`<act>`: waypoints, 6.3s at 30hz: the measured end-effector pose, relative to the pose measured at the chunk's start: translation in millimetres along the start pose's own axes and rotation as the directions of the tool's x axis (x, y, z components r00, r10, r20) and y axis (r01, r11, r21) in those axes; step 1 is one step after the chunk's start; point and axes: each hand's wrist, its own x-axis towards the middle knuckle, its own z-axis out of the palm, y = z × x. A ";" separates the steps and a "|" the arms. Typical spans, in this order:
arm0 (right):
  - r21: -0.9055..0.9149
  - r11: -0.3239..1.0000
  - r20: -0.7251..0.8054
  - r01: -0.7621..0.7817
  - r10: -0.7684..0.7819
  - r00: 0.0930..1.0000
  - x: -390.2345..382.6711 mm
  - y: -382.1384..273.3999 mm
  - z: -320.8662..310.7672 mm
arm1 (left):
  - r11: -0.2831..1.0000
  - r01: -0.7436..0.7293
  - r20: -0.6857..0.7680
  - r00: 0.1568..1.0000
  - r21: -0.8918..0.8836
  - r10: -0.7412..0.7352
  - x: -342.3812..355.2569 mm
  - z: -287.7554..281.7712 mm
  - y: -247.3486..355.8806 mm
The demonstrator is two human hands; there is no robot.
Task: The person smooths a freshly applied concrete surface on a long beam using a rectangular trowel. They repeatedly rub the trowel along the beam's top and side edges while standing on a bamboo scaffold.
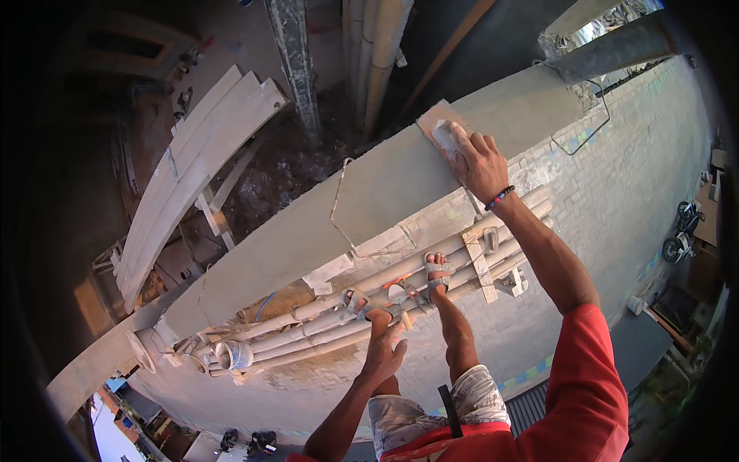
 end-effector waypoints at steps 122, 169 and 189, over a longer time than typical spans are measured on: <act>-0.037 0.999 0.022 -0.031 0.032 0.999 -86.2 1.2 -19.9 | 0.682 0.709 -0.588 0.633 0.181 -0.503 -69.7 39.2 -202.9; -0.076 0.984 0.034 -0.164 0.167 0.985 -41.1 31.9 -29.3 | 0.621 0.736 -0.570 0.643 0.272 -0.512 -57.9 26.8 -187.0; -0.156 0.985 -0.063 -0.069 0.060 0.996 39.6 31.7 2.0 | 0.629 0.738 -0.577 0.632 0.244 -0.518 -64.4 43.4 -194.9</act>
